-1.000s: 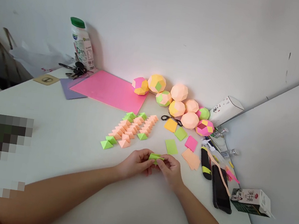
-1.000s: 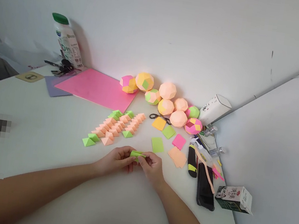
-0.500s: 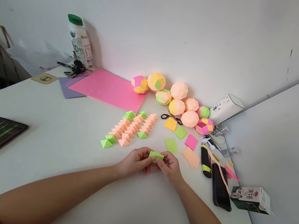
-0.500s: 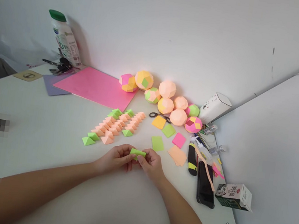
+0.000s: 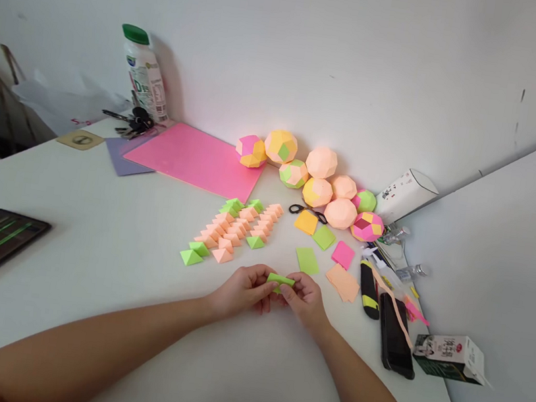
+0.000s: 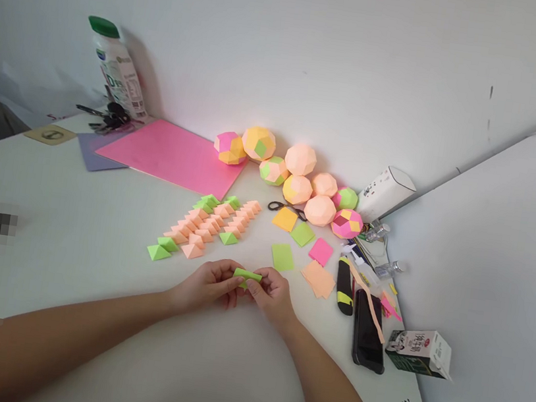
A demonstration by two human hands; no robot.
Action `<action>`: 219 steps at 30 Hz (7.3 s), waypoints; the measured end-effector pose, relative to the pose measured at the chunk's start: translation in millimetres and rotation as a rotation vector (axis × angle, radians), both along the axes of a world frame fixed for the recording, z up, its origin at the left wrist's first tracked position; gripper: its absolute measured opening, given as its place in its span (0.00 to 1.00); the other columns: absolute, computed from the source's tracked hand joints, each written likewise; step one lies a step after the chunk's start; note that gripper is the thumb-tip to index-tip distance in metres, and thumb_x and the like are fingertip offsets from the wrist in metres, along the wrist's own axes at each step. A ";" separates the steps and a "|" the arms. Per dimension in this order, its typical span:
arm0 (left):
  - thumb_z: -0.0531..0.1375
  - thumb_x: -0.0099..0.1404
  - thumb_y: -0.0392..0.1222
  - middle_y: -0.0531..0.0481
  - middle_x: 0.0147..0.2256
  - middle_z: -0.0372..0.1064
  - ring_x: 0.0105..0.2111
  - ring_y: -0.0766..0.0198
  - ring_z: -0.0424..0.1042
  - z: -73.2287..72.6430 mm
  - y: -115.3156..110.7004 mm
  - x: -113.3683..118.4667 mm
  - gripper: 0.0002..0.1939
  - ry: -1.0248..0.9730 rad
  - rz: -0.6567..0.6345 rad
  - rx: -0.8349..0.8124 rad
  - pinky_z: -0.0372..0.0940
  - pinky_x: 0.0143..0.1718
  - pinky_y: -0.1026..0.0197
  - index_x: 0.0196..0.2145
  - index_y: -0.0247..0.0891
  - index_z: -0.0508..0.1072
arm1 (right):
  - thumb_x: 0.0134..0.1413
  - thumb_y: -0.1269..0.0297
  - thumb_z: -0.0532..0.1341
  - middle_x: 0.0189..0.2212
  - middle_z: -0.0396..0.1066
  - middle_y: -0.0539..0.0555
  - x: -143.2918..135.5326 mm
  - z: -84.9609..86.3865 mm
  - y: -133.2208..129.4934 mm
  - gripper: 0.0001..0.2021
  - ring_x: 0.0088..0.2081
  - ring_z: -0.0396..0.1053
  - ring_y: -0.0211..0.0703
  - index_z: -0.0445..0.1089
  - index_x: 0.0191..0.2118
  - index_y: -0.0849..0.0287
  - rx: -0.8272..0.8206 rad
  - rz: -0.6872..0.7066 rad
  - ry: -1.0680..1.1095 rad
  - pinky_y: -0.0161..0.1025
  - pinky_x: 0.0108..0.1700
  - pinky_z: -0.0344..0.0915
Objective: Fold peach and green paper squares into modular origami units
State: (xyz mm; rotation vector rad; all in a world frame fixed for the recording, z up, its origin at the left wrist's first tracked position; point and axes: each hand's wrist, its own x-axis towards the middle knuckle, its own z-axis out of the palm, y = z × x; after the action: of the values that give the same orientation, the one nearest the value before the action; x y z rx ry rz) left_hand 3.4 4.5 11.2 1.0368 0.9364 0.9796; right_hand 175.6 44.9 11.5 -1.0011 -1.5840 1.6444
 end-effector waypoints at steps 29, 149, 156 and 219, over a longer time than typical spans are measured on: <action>0.56 0.60 0.53 0.53 0.24 0.69 0.19 0.68 0.69 4.8 -1.7 -0.4 0.16 0.020 -0.004 -0.024 0.64 0.21 0.65 0.35 0.37 0.66 | 0.51 0.61 0.62 0.21 0.67 0.47 0.5 1.1 -0.8 0.08 0.23 0.65 0.34 0.65 0.33 0.60 0.034 0.019 -0.023 0.33 0.27 0.64; 0.56 0.61 0.51 0.59 0.16 0.62 0.16 0.70 0.63 12.8 -3.1 -4.0 0.13 0.000 0.039 -0.006 0.62 0.18 0.67 0.35 0.38 0.62 | 0.51 0.64 0.62 0.27 0.66 0.50 -0.2 -0.7 3.8 0.04 0.23 0.61 0.33 0.71 0.32 0.58 0.171 -0.004 0.016 0.34 0.25 0.61; 0.55 0.61 0.51 0.59 0.17 0.63 0.16 0.69 0.63 14.9 -3.5 -4.5 0.13 0.013 0.041 -0.013 0.61 0.19 0.67 0.36 0.39 0.62 | 0.49 0.63 0.63 0.29 0.67 0.51 -0.2 -3.7 4.0 0.06 0.25 0.63 0.36 0.70 0.34 0.57 0.148 0.007 0.027 0.36 0.27 0.63; 0.62 0.56 0.45 0.51 0.31 0.72 0.31 0.59 0.75 9.9 6.6 -4.9 0.12 -0.324 0.121 -0.100 0.67 0.41 0.51 0.35 0.37 0.66 | 0.46 0.76 0.53 0.39 0.68 0.54 0.5 2.6 2.6 0.20 0.29 0.66 0.38 0.70 0.45 0.53 0.214 0.127 0.006 0.36 0.29 0.64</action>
State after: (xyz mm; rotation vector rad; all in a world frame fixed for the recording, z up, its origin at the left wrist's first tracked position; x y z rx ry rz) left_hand -1.5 11.1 21.0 0.7169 0.7763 1.1502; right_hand 176.1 47.5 14.0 -0.7988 -1.8078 1.5180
